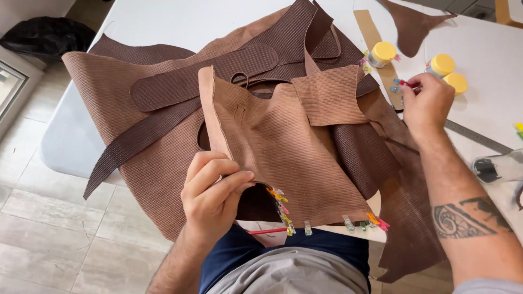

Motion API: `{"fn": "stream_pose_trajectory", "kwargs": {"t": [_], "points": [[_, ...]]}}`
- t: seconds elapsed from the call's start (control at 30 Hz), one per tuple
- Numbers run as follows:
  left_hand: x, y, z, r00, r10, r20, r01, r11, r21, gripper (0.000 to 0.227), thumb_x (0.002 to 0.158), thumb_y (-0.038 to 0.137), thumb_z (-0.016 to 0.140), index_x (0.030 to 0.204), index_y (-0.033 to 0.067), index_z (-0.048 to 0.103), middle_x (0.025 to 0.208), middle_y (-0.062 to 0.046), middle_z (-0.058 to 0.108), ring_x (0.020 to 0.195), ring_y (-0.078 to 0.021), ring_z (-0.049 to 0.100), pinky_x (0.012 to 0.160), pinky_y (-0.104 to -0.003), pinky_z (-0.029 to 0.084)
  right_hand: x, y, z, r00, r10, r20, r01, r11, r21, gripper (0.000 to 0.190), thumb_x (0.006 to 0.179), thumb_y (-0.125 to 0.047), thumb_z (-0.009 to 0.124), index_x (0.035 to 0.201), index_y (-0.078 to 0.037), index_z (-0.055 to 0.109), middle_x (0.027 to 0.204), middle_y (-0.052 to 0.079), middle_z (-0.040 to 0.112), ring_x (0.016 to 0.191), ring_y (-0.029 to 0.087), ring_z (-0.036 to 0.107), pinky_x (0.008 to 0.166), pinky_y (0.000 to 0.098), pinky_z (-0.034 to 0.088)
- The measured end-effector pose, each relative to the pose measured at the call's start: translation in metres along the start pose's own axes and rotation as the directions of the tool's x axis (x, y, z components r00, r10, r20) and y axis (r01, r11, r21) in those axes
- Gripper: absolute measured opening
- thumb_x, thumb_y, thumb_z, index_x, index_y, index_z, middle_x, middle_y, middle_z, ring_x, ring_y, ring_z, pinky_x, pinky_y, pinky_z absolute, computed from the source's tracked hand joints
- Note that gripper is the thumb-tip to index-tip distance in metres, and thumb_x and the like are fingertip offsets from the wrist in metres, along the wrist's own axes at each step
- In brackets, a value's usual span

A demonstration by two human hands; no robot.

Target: The person is aligning the edges of leather bag components and securing them with plastic sewing clips to prepare for assembly.

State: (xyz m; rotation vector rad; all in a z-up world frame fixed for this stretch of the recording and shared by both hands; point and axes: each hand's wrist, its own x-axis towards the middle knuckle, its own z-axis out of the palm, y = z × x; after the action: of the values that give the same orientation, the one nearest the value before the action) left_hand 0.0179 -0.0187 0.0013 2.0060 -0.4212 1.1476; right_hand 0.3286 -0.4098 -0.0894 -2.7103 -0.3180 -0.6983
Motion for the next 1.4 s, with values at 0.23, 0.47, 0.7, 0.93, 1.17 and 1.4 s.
{"fn": "stream_pose_trajectory", "kwargs": {"t": [0.23,0.47,0.7,0.93,1.17,1.4], "points": [[0.003,-0.003,0.007,0.998,-0.012,0.058,0.012,1.000,-0.013,0.008,0.097,-0.001,0.066,0.091,-0.0006,0.072,0.092,-0.009,0.063,0.087,-0.0293,0.057,0.078,-0.037,0.054,-0.084,-0.237,-0.156,0.909,-0.416,-0.008,0.311,0.667,0.677,0.007,0.094,0.007,0.074,0.097,0.001,0.074,0.096,0.015,0.074,0.086,0.021,0.068,0.079,0.0291,0.054],[0.009,-0.002,0.008,0.998,-0.005,0.058,0.005,1.000,0.006,0.010,0.099,0.001,0.063,0.093,-0.0016,0.070,0.091,-0.009,0.062,0.082,-0.0282,0.055,0.074,-0.037,0.050,-0.119,-0.310,-0.166,0.846,-0.529,-0.058,0.388,0.538,0.749,0.033,0.084,0.015,0.074,0.068,-0.003,0.051,0.064,0.007,0.053,0.058,0.018,0.049,0.061,0.0277,0.048],[0.008,-0.003,0.005,1.000,0.006,0.012,-0.006,1.000,-0.021,0.008,0.098,-0.003,0.065,0.091,-0.0023,0.069,0.091,-0.010,0.063,0.083,-0.0283,0.055,0.073,-0.035,0.052,-0.117,-0.320,-0.159,0.801,-0.588,-0.112,0.512,0.576,0.638,0.032,0.089,0.014,0.071,0.071,-0.002,0.050,0.067,0.009,0.053,0.060,0.023,0.049,0.061,0.0318,0.046],[0.002,-0.004,0.002,0.999,-0.017,-0.033,0.015,0.998,-0.064,0.011,0.099,0.005,0.066,0.100,-0.0046,0.070,0.093,-0.013,0.064,0.085,-0.0302,0.059,0.080,-0.040,0.056,-0.110,-0.314,-0.132,0.734,-0.677,0.045,0.498,0.583,0.642,0.015,0.093,-0.008,0.074,0.102,0.000,0.065,0.098,0.014,0.067,0.088,0.028,0.065,0.085,0.0376,0.053],[-0.036,-0.010,0.018,0.909,-0.179,-0.377,0.198,0.980,0.012,0.027,0.087,0.014,0.083,0.108,-0.0004,0.073,0.106,-0.015,0.068,0.087,-0.0300,0.068,0.073,-0.040,0.060,-0.097,-0.316,-0.126,0.793,-0.609,-0.006,0.471,0.607,0.640,0.008,0.089,-0.007,0.077,0.096,-0.012,0.076,0.074,0.000,0.062,0.061,0.015,0.062,0.057,0.0279,0.056],[-0.037,-0.013,0.019,0.859,-0.228,-0.457,0.267,0.963,0.021,0.021,0.088,0.007,0.082,0.105,0.0009,0.071,0.082,-0.007,0.073,0.066,-0.0245,0.071,0.061,-0.034,0.061,-0.084,-0.322,-0.130,0.778,-0.628,0.004,0.453,0.565,0.690,0.004,0.091,-0.005,0.074,0.094,-0.008,0.074,0.073,0.004,0.060,0.061,0.019,0.058,0.056,0.0312,0.051]]}}
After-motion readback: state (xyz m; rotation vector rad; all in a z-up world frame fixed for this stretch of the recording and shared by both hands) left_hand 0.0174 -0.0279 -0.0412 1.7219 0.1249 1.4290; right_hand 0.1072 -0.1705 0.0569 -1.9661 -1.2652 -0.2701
